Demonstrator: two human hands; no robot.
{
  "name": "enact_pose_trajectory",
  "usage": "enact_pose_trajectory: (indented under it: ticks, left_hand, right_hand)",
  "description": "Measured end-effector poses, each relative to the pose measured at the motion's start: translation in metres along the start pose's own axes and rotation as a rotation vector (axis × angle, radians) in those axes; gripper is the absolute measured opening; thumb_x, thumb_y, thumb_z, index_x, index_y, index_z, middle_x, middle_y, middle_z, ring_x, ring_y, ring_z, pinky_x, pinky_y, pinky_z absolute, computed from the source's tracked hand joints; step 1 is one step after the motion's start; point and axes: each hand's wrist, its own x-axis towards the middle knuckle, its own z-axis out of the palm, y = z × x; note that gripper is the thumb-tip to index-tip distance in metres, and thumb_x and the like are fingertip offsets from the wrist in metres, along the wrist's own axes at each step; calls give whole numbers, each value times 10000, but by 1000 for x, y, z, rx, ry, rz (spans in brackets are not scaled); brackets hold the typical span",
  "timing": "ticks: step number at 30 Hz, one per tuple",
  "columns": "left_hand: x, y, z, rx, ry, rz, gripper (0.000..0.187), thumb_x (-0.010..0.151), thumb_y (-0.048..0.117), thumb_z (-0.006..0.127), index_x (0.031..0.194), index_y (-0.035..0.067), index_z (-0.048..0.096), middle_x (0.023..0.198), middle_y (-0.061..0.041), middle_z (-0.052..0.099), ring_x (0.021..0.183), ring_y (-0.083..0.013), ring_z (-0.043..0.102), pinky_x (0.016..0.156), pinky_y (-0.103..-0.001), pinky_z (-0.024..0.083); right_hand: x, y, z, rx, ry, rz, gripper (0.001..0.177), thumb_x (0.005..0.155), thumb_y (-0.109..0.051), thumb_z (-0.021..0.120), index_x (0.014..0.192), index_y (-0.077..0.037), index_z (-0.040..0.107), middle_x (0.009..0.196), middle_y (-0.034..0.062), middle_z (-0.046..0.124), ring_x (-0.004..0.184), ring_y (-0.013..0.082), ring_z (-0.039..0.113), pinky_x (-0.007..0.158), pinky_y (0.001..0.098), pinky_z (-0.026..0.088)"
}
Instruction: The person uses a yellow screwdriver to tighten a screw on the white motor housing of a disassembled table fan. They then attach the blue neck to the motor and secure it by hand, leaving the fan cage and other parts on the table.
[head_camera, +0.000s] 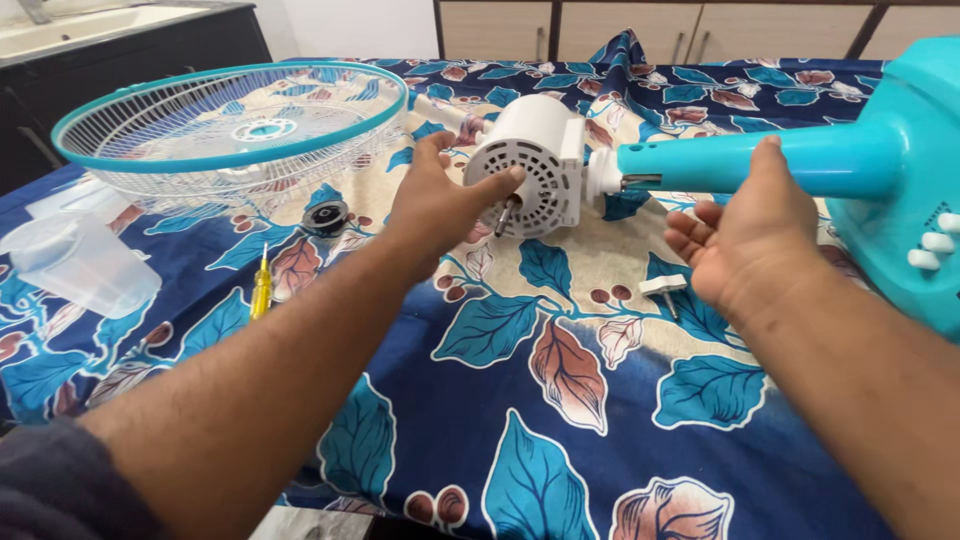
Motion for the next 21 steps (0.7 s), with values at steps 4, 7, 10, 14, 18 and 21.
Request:
enact_pose_trajectory:
  ticks: [4, 7, 10, 14, 18, 21]
  left_hand:
    - [24, -8, -8, -165, -314, -187, 971, 803, 161, 790, 1571, 204, 197, 1061, -141, 743, 754, -205, 690, 579, -351, 594]
    - [32, -18, -13, -208, -429, -144, 867, 810, 160, 787, 1547, 208, 333, 990, -114, 733, 672, -155, 638, 571, -336, 625]
    - [37, -21, -14, -223, -520, -100, 765, 904, 258, 796, 1570, 178, 430, 1047, -122, 730, 657, -158, 533, 541, -344, 526]
    - [41, -14, -3, -165, -473, -79, 719, 768, 200, 844, 1374, 115, 467, 1052, -93, 770, 872, -163, 778, 678, -347, 672]
    - [27, 0, 2, -103, -344, -114, 688, 703, 153, 886, 1299, 78, 551, 1064, -112, 775, 879, -218, 778, 680, -369, 654]
    - [8, 12, 1, -109, -247, -54, 724, 666, 123, 895, 1292, 86, 532, 1053, -125, 781, 890, -224, 788, 710, -356, 662]
  right_hand:
    - [25, -5, -3, 214, 38, 133, 586, 825, -529, 760, 1292, -241, 555, 1287, 87, 519, 1131, 300, 524, 863, 383, 594]
    - [41, -8, -4, 373, 13, 154, 629, 753, -505, 828, 1266, -227, 593, 1296, 106, 553, 1149, 335, 538, 890, 393, 600]
    - [59, -11, -4, 445, -6, 186, 655, 771, -519, 831, 1266, -154, 603, 1288, 130, 598, 1148, 325, 558, 911, 442, 561]
    - [83, -9, -5, 599, -82, 191, 533, 803, -271, 863, 1226, -100, 586, 1235, 167, 690, 1153, 373, 669, 941, 596, 573]
    - [93, -8, -9, 529, -217, 111, 480, 856, -221, 805, 1242, -39, 585, 1229, 183, 699, 1168, 371, 750, 968, 608, 574]
    - [89, -12, -13, 462, -224, 93, 460, 881, -233, 777, 1237, -26, 571, 1249, 189, 675, 1181, 384, 734, 978, 591, 565]
